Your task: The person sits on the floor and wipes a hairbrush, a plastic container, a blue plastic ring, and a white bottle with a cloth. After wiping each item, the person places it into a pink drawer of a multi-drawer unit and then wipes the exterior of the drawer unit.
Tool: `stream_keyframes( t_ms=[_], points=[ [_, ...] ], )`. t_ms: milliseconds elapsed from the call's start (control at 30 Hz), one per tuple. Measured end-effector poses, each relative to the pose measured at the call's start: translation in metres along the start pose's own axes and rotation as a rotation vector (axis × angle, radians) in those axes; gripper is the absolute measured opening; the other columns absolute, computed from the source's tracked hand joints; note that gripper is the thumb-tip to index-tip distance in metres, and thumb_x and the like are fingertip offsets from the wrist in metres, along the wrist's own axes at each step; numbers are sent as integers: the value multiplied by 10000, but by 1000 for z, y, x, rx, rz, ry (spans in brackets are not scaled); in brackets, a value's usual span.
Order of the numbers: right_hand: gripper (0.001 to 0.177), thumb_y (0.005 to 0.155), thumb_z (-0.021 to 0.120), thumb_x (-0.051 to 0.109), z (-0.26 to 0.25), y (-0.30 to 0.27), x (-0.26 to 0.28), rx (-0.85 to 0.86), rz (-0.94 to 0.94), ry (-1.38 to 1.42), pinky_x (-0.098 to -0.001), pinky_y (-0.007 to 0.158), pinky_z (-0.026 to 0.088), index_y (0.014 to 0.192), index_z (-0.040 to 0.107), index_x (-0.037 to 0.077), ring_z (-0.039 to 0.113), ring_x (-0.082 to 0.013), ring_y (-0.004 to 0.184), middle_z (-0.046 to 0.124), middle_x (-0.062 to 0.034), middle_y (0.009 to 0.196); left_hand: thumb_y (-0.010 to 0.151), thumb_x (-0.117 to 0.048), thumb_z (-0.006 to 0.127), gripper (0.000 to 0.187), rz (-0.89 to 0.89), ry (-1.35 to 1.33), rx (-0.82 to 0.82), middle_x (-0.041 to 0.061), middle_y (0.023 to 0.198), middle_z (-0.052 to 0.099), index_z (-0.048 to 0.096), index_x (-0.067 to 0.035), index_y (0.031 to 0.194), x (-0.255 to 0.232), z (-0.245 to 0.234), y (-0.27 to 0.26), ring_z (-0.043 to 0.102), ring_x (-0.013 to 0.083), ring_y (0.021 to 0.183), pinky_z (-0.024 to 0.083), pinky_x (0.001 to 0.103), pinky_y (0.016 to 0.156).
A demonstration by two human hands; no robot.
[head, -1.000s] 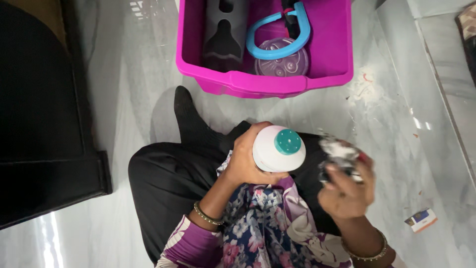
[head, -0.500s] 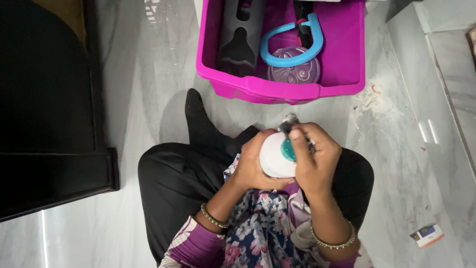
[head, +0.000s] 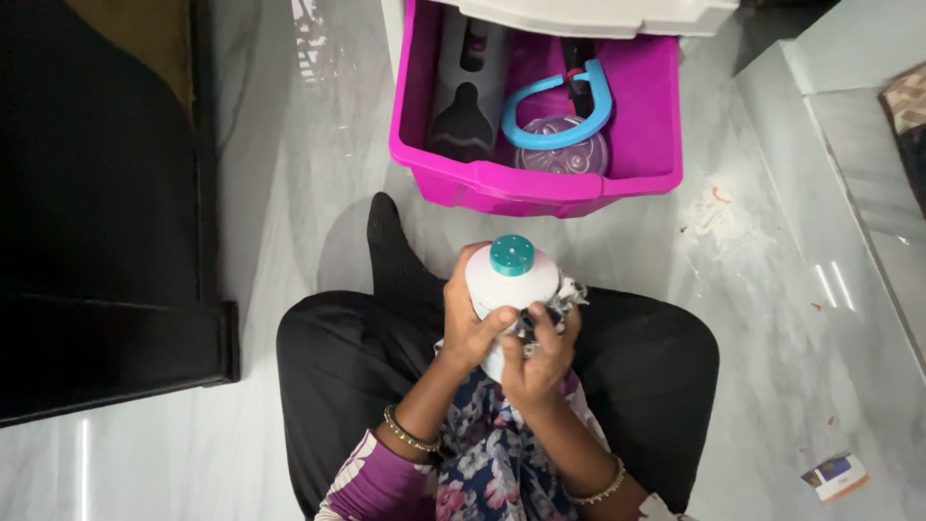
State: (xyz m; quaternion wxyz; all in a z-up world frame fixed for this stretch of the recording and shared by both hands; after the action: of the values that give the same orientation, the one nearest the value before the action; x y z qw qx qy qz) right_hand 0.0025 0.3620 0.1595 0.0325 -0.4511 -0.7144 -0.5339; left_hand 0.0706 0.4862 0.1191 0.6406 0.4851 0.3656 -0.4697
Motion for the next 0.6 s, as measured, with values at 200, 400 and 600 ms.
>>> stream_keyframes(
  t_ms=[200, 400, 600],
  points=[
    [599, 1091, 384, 496, -16, 42, -55, 212, 464, 389, -393, 992, 501, 1267, 602, -34, 661, -271, 1105, 681, -185, 1189, 840, -664, 737, 914, -69, -299, 175, 121, 1191, 632, 537, 76, 1337, -19, 29, -11, 617, 200, 1108, 492, 328, 1008],
    [578, 1154, 368, 413, -17, 55, -47, 197, 597, 552, -398, 1002, 484, 1297, 600, -97, 635, -306, 1124, 653, -221, 1225, 900, -638, 683, 847, -74, -331, 160, 133, 1167, 645, 553, 90, 1314, -28, 35, -17, 627, 212, 1086, 501, 336, 991],
    [689, 1015, 646, 395, -19, 31, 32, 191, 53, -42, -477, 994, 540, 1459, 424, -82, 617, -440, 1229, 563, -298, 1346, 893, -579, 694, 863, -91, -505, 18, 196, 1243, 671, 506, 105, 1385, -9, 4, -7, 679, 254, 1106, 544, 374, 988]
  ],
)
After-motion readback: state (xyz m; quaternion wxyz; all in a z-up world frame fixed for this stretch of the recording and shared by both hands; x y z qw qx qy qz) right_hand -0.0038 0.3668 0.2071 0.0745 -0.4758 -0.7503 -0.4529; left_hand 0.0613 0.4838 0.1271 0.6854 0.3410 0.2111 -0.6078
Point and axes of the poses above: each hand's wrist, its own y-axis towards the middle knuckle, its own z-axis out of the palm, x = y × z, the point moved 10 cm from there along y, towards the middle knuckle
